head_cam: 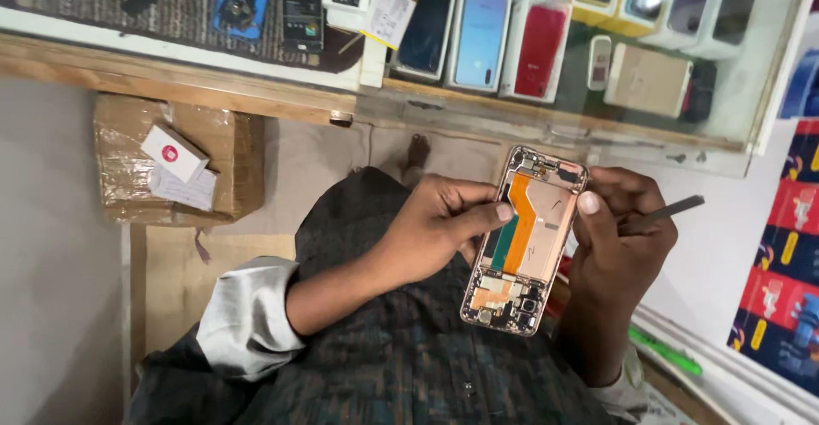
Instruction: The person holds a disassembled smartphone and uses a small tool to pry and adjust components inside the frame. They then carry the phone to a cluttered workbench, pick up a small board and a black component, and handle parts at the bench.
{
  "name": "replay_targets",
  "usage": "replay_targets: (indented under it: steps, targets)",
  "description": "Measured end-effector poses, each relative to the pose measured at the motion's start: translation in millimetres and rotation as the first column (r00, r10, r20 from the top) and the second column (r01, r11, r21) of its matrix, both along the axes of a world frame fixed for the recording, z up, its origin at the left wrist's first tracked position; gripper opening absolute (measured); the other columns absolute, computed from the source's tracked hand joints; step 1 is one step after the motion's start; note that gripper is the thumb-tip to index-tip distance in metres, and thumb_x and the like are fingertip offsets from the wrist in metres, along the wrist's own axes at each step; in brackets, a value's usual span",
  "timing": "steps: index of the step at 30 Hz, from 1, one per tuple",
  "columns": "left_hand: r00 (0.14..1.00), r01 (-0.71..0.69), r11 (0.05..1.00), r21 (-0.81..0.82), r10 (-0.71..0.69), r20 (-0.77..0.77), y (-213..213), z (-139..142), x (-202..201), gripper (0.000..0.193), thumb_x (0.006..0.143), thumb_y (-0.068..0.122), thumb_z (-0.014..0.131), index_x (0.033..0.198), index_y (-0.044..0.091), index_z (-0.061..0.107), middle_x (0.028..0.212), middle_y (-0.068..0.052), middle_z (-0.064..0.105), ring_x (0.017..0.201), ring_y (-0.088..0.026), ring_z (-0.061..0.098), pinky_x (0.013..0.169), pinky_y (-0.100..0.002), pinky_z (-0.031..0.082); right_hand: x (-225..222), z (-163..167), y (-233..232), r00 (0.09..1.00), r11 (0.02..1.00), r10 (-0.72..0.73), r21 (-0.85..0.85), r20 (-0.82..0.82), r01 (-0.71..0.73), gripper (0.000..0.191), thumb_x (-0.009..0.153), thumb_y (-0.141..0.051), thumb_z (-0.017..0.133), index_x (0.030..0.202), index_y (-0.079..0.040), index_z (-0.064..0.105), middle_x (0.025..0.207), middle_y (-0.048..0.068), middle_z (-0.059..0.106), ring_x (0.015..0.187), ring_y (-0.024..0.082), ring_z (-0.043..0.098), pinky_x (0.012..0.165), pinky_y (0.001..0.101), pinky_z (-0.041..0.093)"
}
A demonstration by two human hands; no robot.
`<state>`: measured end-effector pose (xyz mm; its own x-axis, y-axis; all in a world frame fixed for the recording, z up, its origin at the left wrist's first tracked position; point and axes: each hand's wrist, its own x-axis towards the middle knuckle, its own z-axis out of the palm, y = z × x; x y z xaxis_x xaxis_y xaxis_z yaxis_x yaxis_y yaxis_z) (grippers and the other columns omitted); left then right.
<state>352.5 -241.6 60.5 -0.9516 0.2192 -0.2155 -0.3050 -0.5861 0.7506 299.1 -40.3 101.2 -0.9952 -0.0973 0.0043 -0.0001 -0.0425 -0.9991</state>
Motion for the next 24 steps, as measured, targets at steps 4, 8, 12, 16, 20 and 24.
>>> replay_targets:
  steps: [4,8,12,16,20,24]
  targets:
    - [0.995,0.045,0.991,0.122,-0.055,0.08,4.8,-0.4,4.3,0.023,0.101,0.018,0.062,0.103,-0.002,0.073,0.08,0.002,0.073,0.062,-0.001,0.064,0.053,-0.02,0.055,11.4,1.2,7.2,0.999,0.998,-0.047,0.041,0.025,0.046,0.02,0.1,0.008,0.065,0.12,0.007,0.062,0.087,0.006,0.067,0.056,0.001,0.038,0.052,0.0185,0.025]
    - [1.0,0.025,0.998,0.052,-0.025,0.006,9.3,-2.6,12.0,0.024,0.105,0.018,0.063,0.103,-0.003,0.075,0.078,0.002,0.069,0.061,0.0,0.059,0.052,-0.018,0.049,14.9,0.4,12.6,0.997,0.994,-0.015,-0.105,0.075,0.023,0.014,0.104,0.005,0.062,0.118,0.009,0.063,0.072,0.0,0.058,0.05,0.001,0.034,0.048,0.0182,0.024]
    - [1.0,-0.02,0.999,0.032,0.02,-0.002,17.0,-5.4,16.8,0.022,0.106,0.016,0.063,0.104,-0.004,0.074,0.078,0.003,0.068,0.062,0.001,0.052,0.053,-0.019,0.041,17.9,-4.4,23.1,0.997,0.99,-0.048,-0.126,0.063,0.056,0.018,0.103,0.002,0.062,0.119,0.009,0.062,0.09,0.012,0.066,0.05,0.003,0.034,0.046,0.019,0.023]
    - [0.999,-0.043,0.999,-0.006,0.043,-0.004,32.3,-2.0,18.9,0.021,0.106,0.014,0.062,0.103,-0.003,0.073,0.075,0.006,0.063,0.064,0.002,0.047,0.053,-0.02,0.036,18.9,-13.0,53.6,0.995,0.995,-0.078,-0.072,-0.061,0.073,0.031,0.113,-0.02,0.052,0.109,0.01,0.061,0.088,0.023,0.066,0.041,0.006,0.032,0.04,0.0195,0.023]
    - [0.995,-0.085,0.994,-0.062,0.081,-0.059,59.4,4.2,17.5,0.02,0.104,0.015,0.063,0.108,-0.003,0.073,0.069,0.007,0.06,0.06,0.002,0.046,0.052,-0.019,0.036,19.1,-20.1,106.6,0.986,0.965,-0.112,-0.251,-0.124,0.078,0.062,0.119,-0.04,0.029,0.104,0.01,0.062,0.089,0.029,0.066,0.055,0.026,0.053,0.052,0.0344,0.043]
    - [0.991,-0.107,0.992,-0.063,0.102,-0.082,95.3,10.3,15.3,0.021,0.105,0.015,0.063,0.108,-0.003,0.073,0.07,0.008,0.06,0.061,0.002,0.048,0.053,-0.02,0.036,13.8,-20.5,163.2,0.979,0.894,-0.004,-0.44,-0.204,-0.088,0.075,0.121,-0.048,0.022,0.098,0.009,0.065,0.068,0.022,0.065,0.05,0.025,0.059,0.055,0.0369,0.048]
